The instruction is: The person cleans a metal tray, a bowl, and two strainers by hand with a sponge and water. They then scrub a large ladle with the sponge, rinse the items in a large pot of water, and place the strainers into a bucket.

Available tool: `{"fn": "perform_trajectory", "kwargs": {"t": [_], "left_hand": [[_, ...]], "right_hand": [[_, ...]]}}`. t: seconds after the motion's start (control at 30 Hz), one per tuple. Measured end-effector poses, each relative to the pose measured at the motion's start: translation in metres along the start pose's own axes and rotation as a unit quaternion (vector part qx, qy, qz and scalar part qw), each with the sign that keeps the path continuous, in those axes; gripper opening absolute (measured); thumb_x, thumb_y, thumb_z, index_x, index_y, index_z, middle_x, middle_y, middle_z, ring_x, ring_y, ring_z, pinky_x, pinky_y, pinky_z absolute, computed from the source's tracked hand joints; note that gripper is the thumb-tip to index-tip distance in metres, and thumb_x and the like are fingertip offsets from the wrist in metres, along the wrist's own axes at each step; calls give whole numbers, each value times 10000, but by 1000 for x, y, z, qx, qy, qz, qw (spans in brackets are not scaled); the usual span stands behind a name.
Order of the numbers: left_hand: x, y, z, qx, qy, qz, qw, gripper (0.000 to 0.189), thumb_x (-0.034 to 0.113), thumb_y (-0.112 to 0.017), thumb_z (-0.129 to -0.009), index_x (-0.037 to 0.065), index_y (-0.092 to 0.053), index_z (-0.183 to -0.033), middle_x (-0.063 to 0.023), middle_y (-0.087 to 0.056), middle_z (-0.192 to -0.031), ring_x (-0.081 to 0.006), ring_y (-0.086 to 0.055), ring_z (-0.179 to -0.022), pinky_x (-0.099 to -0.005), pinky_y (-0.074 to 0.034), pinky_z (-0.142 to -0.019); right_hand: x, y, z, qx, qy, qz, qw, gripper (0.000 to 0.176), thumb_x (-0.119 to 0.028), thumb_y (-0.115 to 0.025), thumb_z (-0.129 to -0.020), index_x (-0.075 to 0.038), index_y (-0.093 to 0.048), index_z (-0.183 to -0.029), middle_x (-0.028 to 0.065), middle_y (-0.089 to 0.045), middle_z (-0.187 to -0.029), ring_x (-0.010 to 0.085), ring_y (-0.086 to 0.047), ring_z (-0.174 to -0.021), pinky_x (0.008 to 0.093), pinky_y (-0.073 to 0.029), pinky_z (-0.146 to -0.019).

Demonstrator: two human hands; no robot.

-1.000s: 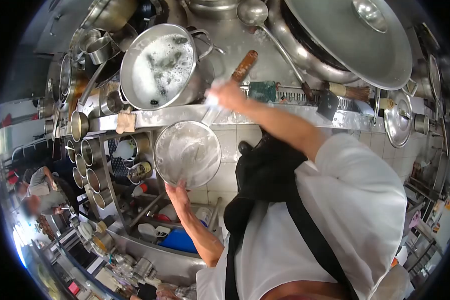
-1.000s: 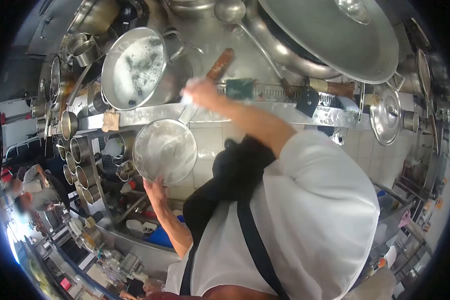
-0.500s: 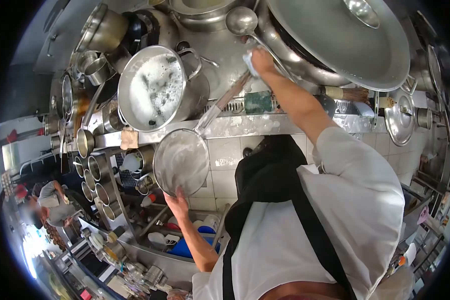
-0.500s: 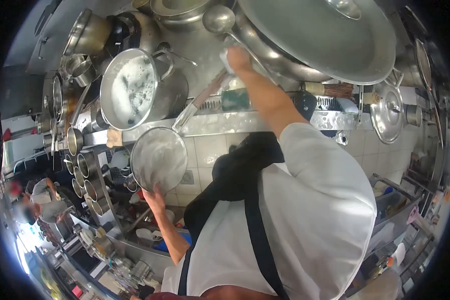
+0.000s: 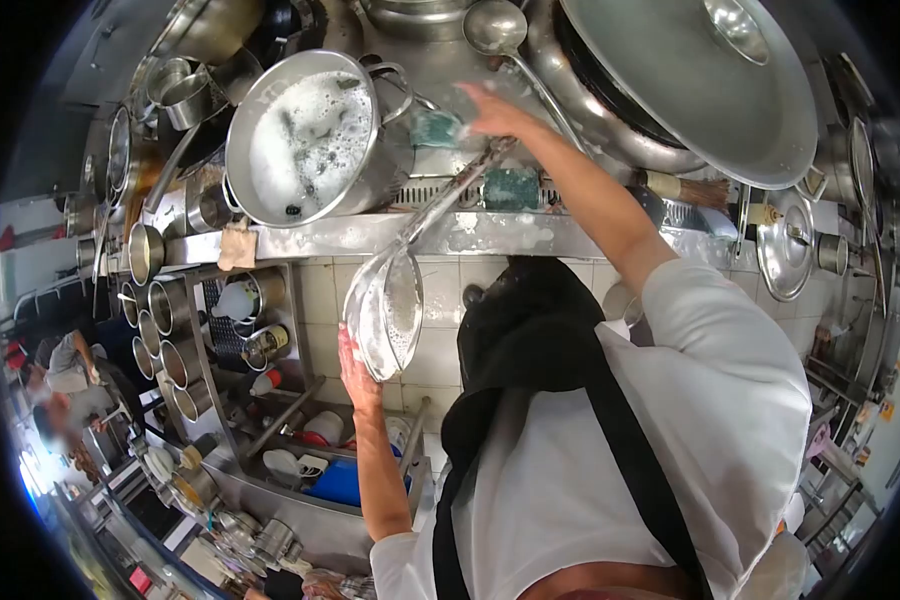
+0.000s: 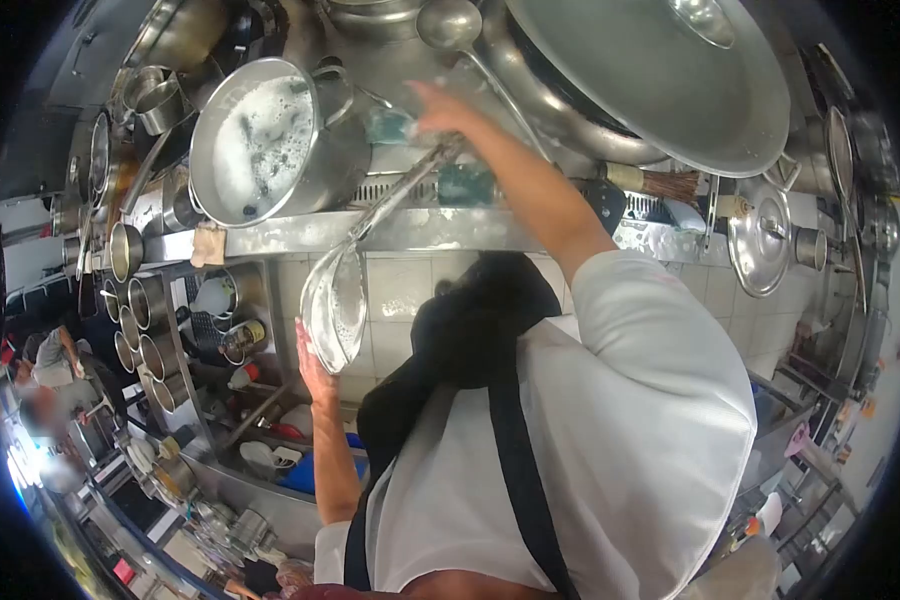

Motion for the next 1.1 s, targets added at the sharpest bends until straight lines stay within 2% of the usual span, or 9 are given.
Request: {"fn": "perform_trajectory", "kwargs": {"t": [0.23,0.33,0.4,0.5,0.57,0.7,0.9,0.97,1.1], "left_hand": [[-14,-8,0,-56,-1,7,998,583,164,-558,-937,91,-332,-1469,-189,-293,-1560,-397,-319,-1418,-439,-314,-1160],[-10,4,-1,-83,118,88,986,517,168,-493,-971,82,-351,-1461,-177,-269,-1574,-379,-309,-1425,-406,-309,-1166],[-19,-12,-2,-123,236,82,960,511,147,-499,-966,77,-367,-1454,-182,-245,-1581,-371,-296,-1431,-398,-325,-1161],[-10,-6,-2,-145,191,65,969,525,113,-520,-953,70,-363,-1452,-185,-244,-1580,-376,-300,-1427,-401,-348,-1148],[-18,-6,6,-132,136,43,981,542,67,-549,-927,62,-372,-1440,-188,-245,-1578,-378,-304,-1425,-401,-363,-1140],[-27,-21,14,-114,36,1,993,572,14,-555,-894,67,-374,-1435,-196,-254,-1571,-383,-314,-1419,-407,-369,-1138],[16,17,-6,-95,-18,-58,994,790,-43,-561,-817,133,-223,-1509,-204,-305,-1548,-437,-475,-1289,-448,-490,-995],[44,48,-31,-160,156,-20,974,652,-45,-580,-815,47,-384,-1430,-199,-429,-1472,-388,-546,-1219,-422,-514,-954],[36,76,-46,-55,193,8,980,402,-10,-570,-850,-29,-543,-1251,-292,-657,-952,-474,-624,-875,-470,-499,-734]], "right_hand": [[-33,-49,-6,6,84,176,981,623,-331,-720,-801,-223,-516,-1381,213,-463,-1438,371,-532,-1234,403,-466,-992],[-37,-29,23,-18,-31,-6,999,447,-336,-665,-832,-151,-632,-1237,174,-668,-1150,349,-633,-1079,431,-506,-917],[-62,-57,93,95,134,24,986,425,-383,-646,-844,-142,-650,-1194,158,-705,-1019,345,-676,-972,441,-533,-851],[-34,-60,107,45,93,218,970,353,-345,-696,-787,-126,-696,-1063,152,-716,-900,326,-702,-817,446,-553,-781],[29,11,92,74,-110,59,989,307,-300,-704,-748,-113,-696,-992,143,-708,-929,324,-691,-839,434,-555,-785],[-21,-37,132,97,-101,121,983,344,-211,-679,-746,-104,-691,-1073,141,-708,-1025,319,-683,-939,430,-549,-802],[-204,-20,197,-75,114,-168,976,596,-359,-726,-827,-87,-555,-1328,212,-647,-1191,319,-660,-1052,392,-506,-950],[-247,10,180,25,217,-198,956,829,-443,-755,-820,-79,-382,-1464,277,-487,-1380,334,-581,-1192,368,-471,-1014],[-251,102,189,102,309,-141,935,958,-424,-800,-782,-66,-283,-1504,282,-358,-1460,340,-481,-1299,383,-456,-1039]]}}
Point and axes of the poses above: each hand's wrist, its own z-axis away from the middle knuckle, its own y-axis out of the back of the hand, x = y × z, the point moved 5 cm from there along -z, towards the middle knuckle
